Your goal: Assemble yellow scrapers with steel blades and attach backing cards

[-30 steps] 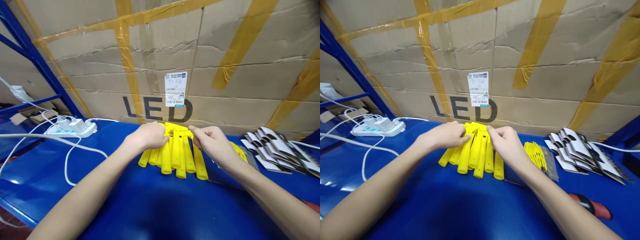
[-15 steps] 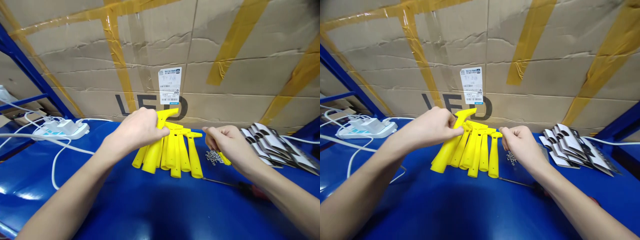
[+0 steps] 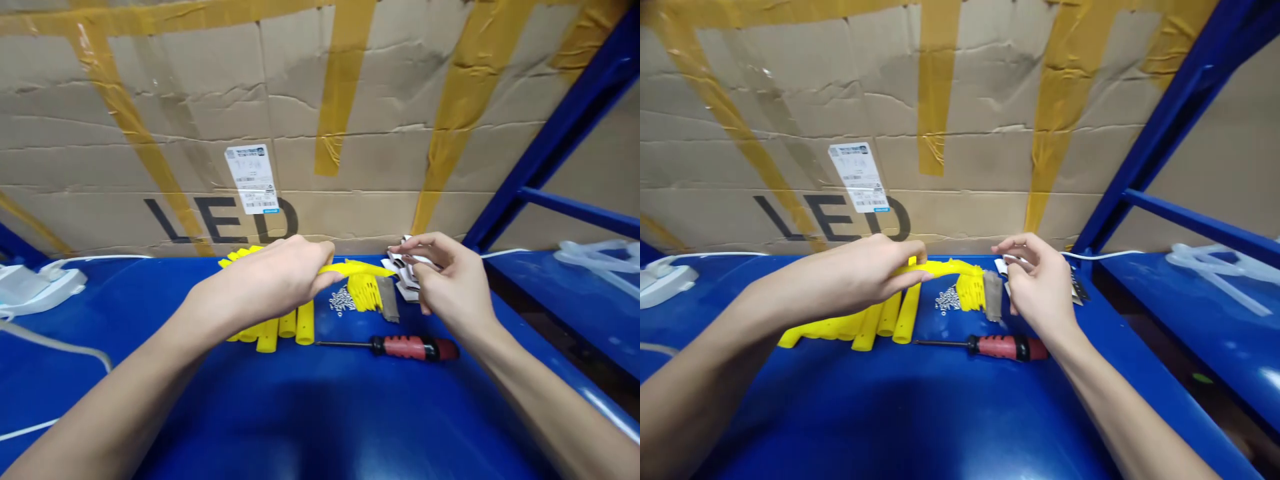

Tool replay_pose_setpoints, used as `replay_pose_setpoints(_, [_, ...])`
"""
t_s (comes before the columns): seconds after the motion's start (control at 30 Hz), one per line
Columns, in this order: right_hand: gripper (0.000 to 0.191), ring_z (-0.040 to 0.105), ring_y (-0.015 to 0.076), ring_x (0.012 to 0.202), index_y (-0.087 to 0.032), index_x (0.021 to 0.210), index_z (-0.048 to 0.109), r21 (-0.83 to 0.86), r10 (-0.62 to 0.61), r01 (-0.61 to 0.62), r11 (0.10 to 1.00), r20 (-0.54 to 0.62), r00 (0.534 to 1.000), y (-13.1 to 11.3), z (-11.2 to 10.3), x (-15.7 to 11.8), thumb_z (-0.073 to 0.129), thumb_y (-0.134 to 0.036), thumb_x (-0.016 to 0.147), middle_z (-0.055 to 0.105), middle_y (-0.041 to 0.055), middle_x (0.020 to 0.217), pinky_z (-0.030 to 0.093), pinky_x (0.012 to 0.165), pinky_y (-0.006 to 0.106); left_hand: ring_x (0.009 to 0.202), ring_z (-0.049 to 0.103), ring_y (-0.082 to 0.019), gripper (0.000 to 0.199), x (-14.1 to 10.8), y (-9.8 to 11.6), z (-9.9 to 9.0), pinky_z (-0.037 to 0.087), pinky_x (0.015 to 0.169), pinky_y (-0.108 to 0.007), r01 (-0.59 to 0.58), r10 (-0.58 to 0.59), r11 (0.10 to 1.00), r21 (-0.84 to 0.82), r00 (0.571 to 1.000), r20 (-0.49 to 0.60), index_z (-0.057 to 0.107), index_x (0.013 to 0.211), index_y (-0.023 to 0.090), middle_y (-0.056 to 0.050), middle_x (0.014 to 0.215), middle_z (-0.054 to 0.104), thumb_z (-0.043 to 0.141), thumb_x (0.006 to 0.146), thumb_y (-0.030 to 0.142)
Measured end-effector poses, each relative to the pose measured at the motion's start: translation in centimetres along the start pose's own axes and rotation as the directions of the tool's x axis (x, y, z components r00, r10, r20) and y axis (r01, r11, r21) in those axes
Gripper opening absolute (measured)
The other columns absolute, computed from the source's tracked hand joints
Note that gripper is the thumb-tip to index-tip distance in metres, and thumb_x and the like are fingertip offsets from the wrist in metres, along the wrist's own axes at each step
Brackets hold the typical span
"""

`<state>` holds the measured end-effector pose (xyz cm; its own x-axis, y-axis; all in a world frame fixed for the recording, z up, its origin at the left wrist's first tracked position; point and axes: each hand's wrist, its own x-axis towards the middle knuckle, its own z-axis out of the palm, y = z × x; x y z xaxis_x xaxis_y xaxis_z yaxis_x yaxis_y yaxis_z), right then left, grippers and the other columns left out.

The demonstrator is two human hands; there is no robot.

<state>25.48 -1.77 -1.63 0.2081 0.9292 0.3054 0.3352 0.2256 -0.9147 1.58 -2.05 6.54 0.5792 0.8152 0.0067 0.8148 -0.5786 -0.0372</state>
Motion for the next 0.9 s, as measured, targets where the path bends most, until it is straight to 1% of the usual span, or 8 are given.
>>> replay_pose_setpoints(0.07, [0.025, 0.065, 0.0161, 0.055, -0.024, 0.085, 0.054, 0.046, -0.039, 0.044, 0.998, -0.11, 0.993, 0.1, -0.8, 0.2, 0.051, -0.009, 0.066, 0.074, 0.0074, 0.109, 0.038, 0.034, 0.025, 0.078, 0.067, -0.023, 0.041, 1.4, 0.2, 0.2, 0.045, 0.066, -0.032, 0.0, 0.0, 1.0, 0.029, 1.0, 0.011, 0.062, 0.106, 0.019, -0.008, 0.093, 0.072, 0.039, 0.101, 0.052])
replay_pose_setpoints(0.13, [0.021, 0.06, 0.014, 0.047, -0.024, 0.082, 0.05, 0.038, -0.032, 0.037, 0.999, -0.116, 0.993, 0.2, -1.4, 0.5, 0.05, -0.01, 0.067, 0.074, 0.0053, 0.1, 0.04, 0.037, 0.027, 0.091, 0.068, -0.027, 0.038, 2.3, 0.1, 0.7, 0.048, 0.072, -0.034, -0.013, 0.012, 0.998, 0.062, 1.0, 0.027, 0.061, 0.116, 0.019, -0.011, 0.103, 0.072, 0.042, 0.101, 0.049])
replay_pose_setpoints(0.23, [0.013, 0.061, 0.0139, 0.048, -0.023, 0.082, 0.056, -0.199, -0.044, 0.046, 0.979, 0.017, 0.999, 0.8, -1.4, 0.8, 0.054, -0.015, 0.072, 0.074, 0.0027, 0.088, 0.046, 0.052, 0.031, 0.102, 0.067, -0.028, 0.038, 2.9, -0.6, 1.4, 0.05, 0.08, -0.036, -0.056, 0.051, 0.996, 0.068, 0.996, 0.078, 0.059, 0.125, 0.02, -0.012, 0.115, 0.071, 0.046, 0.1, 0.045])
replay_pose_setpoints(0.3, [0.007, 0.065, 0.0162, 0.058, -0.022, 0.081, 0.061, -0.411, -0.082, 0.125, 0.903, 0.119, 0.989, 1.3, -1.0, 0.7, 0.057, -0.02, 0.076, 0.074, 0.002, 0.084, 0.046, 0.06, 0.031, 0.104, 0.067, -0.028, 0.037, 2.8, -1.1, 1.6, 0.05, 0.085, -0.037, -0.071, 0.065, 0.996, 0.045, 0.992, 0.112, 0.062, 0.125, 0.022, -0.012, 0.119, 0.07, 0.048, 0.099, 0.045])
replay_pose_setpoints(0.4, [0.008, 0.067, 0.019, 0.066, -0.023, 0.084, 0.064, -0.592, -0.046, 0.175, 0.787, 0.226, 0.973, 1.9, -0.4, 0.3, 0.057, -0.022, 0.079, 0.075, 0.0017, 0.081, 0.043, 0.062, 0.03, 0.106, 0.068, -0.028, 0.033, 2.7, -1.7, 1.7, 0.05, 0.087, -0.037, -0.058, 0.052, 0.998, 0.037, 0.987, 0.15, 0.065, 0.122, 0.023, -0.01, 0.121, 0.071, 0.053, 0.098, 0.042])
replay_pose_setpoints(0.47, [0.011, 0.068, 0.0209, 0.069, -0.024, 0.088, 0.065, -0.66, -0.001, 0.166, 0.733, 0.242, 0.97, 2.2, -0.2, 0.0, 0.058, -0.023, 0.079, 0.075, 0.0014, 0.079, 0.042, 0.062, 0.03, 0.107, 0.068, -0.027, 0.032, 2.6, -2.0, 1.7, 0.05, 0.086, -0.036, -0.066, 0.06, 0.998, 0.025, 0.982, 0.177, 0.066, 0.122, 0.024, -0.009, 0.12, 0.072, 0.056, 0.096, 0.039])
replay_pose_setpoints(0.6, [0.008, 0.069, 0.0222, 0.069, -0.024, 0.086, 0.065, -0.731, 0.022, 0.166, 0.662, 0.241, 0.97, 2.7, -0.1, -0.1, 0.063, -0.026, 0.078, 0.074, 0.0012, 0.074, 0.042, 0.062, 0.031, 0.101, 0.068, -0.025, 0.032, 2.4, -2.4, 1.7, 0.05, 0.081, -0.032, -0.094, 0.098, 0.995, -0.032, 0.972, 0.212, 0.066, 0.122, 0.028, -0.007, 0.115, 0.073, 0.056, 0.096, 0.043])
replay_pose_setpoints(0.9, [0.004, 0.069, 0.0225, 0.066, -0.024, 0.077, 0.064, -0.747, 0.026, 0.176, 0.642, 0.25, 0.968, 2.8, 0.5, -0.1, 0.067, -0.027, 0.077, 0.074, 0.0028, 0.071, 0.043, 0.062, 0.032, 0.093, 0.07, -0.023, 0.025, 1.6, -1.9, 0.9, 0.047, 0.073, -0.03, -0.048, 0.059, 0.998, -0.044, 0.956, 0.287, 0.068, 0.117, 0.028, -0.005, 0.108, 0.074, 0.056, 0.096, 0.037])
